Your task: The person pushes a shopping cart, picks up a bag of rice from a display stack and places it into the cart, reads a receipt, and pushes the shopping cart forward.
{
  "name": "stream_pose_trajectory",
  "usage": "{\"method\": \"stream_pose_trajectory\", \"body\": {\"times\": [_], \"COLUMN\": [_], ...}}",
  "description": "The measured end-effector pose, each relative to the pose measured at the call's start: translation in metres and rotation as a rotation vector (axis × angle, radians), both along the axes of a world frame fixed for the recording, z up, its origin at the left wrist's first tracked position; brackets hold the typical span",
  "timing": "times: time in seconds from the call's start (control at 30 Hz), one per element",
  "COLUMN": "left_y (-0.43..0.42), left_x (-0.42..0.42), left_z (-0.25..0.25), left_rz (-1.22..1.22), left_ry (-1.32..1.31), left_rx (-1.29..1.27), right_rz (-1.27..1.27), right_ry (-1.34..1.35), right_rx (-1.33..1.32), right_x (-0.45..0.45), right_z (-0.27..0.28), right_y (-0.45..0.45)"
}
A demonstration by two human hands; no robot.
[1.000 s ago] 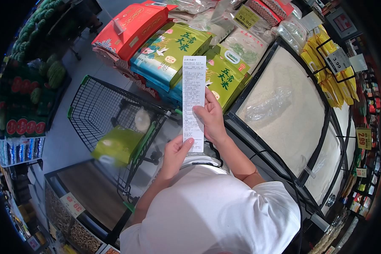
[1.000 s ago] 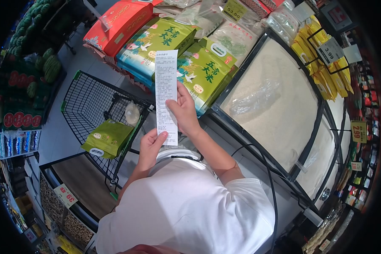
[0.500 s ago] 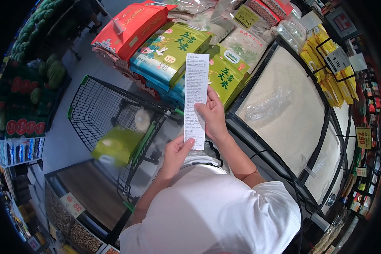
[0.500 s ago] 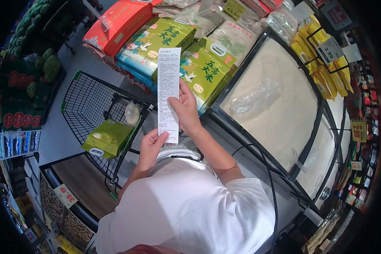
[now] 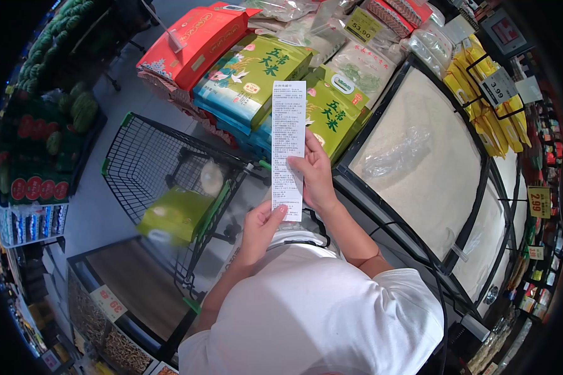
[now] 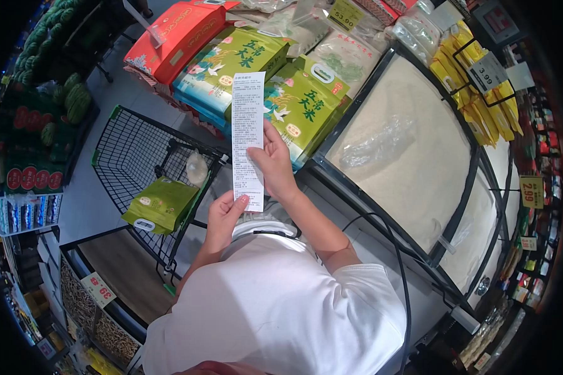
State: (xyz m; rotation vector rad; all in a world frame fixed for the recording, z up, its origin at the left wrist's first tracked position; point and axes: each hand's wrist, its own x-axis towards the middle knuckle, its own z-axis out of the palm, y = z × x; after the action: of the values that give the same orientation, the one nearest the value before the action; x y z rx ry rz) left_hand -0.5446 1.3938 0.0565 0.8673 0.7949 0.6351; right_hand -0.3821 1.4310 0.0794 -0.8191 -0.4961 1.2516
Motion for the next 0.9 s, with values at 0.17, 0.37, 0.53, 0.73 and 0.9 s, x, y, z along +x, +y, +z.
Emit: {"method": "stream_pose_trajectory", "body": {"times": [0.17, 0.37, 0.53, 0.73, 0.9], "left_y": [-0.0003, -0.0007, -0.0017, -0.0005, -0.0006], "left_x": [0.0001, -0.0004, -0.0006, -0.0019, -0.0026], "left_z": [0.0026, 0.0017, 0.0011, 0.0034, 0.0015], "left_rz": [0.006, 0.005, 0.0, -0.02, -0.019], "left_ry": [0.0, -0.003, 0.007, 0.018, 0.031], "left_rx": [0.002, 0.006, 0.009, -0.011, -0.008], "right_rz": [-0.007, -0.01, -0.018, -0.018, -0.027], "right_ry": [-0.004, -0.007, -0.038, -0.041, -0.036], "right_rx": [0.009, 0.008, 0.006, 0.026, 0.016], "right_x": [-0.0032, -0.0049, -0.0041, -0.0019, -0.0029], "right_z": [-0.0024, -0.0045, -0.004, -0.0042, -0.0025], "right_y": [-0.0019, -0.0029, -0.0016, 0.0016, 0.0019]}}
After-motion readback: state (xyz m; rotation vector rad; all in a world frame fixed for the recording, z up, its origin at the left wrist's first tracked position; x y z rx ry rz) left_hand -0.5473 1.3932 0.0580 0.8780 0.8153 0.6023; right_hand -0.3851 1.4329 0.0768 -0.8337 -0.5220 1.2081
